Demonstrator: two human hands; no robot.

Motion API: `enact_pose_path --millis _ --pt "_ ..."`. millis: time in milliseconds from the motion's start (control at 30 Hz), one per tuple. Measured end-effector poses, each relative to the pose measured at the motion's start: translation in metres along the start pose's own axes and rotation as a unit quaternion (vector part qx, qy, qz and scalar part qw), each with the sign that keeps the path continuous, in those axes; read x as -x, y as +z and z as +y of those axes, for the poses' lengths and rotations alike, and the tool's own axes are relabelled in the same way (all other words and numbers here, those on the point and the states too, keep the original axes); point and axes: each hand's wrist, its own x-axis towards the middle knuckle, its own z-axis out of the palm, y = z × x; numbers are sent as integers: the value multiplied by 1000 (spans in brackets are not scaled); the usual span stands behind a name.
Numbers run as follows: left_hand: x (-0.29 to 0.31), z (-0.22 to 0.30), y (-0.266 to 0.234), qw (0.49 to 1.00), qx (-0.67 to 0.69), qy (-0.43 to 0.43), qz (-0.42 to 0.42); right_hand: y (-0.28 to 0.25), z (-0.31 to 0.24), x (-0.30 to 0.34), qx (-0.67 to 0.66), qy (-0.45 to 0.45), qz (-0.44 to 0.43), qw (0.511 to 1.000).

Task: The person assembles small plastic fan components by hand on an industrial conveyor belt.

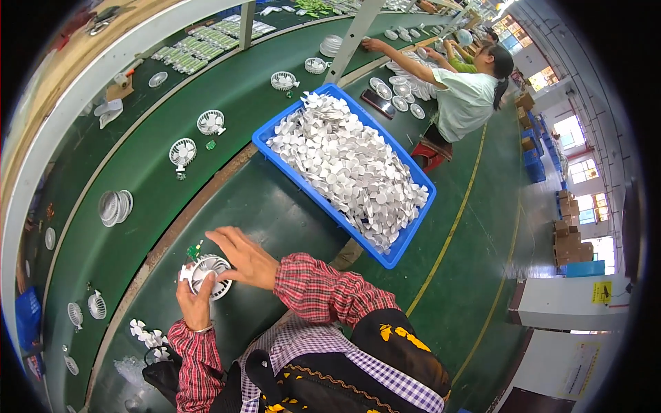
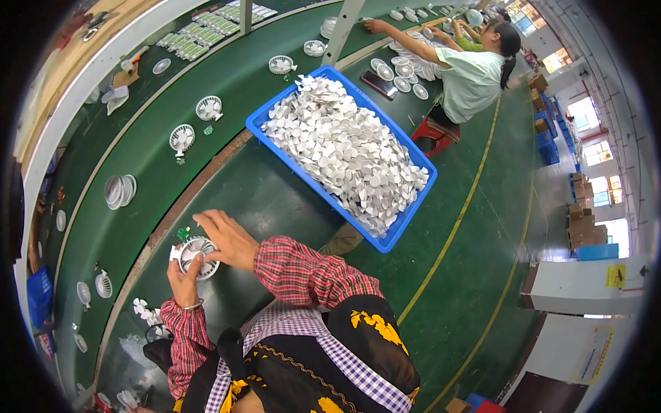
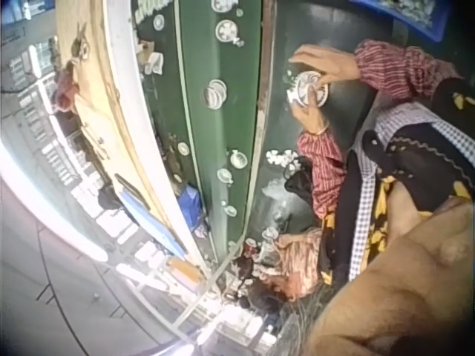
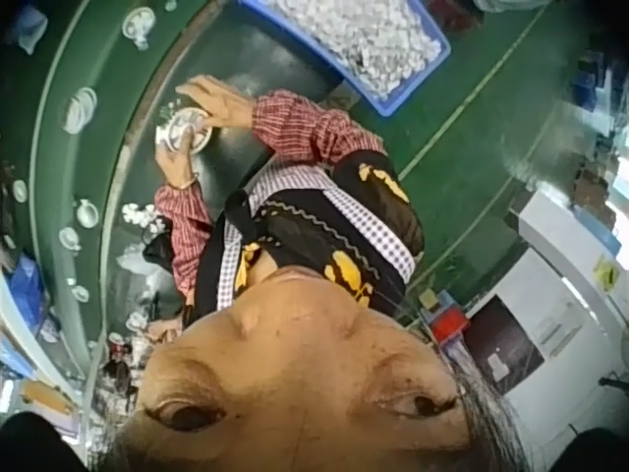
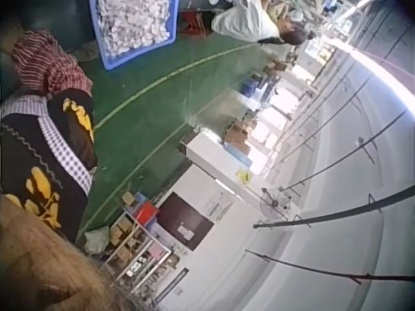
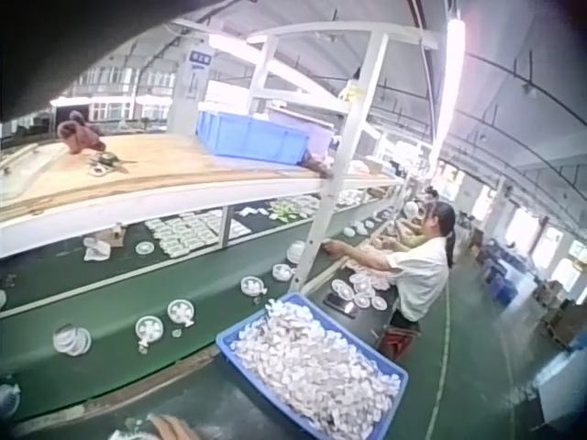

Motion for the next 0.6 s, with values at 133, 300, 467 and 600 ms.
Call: enact_pose_path --millis 133,300,467,600 --pt "3 7 4 998 41 -44 -23 7 24 -3 -208 135 -124 961" --pt "5 8 -3 998 39 -55 4 27 22 -3 -222 133 -116 959" --pt "9 -9 -11 998 -33 -39 45 46 30 2 -171 96 -72 978" --pt "4 -14 0 995 -78 -1 62 40 25 5 -156 152 -70 974"
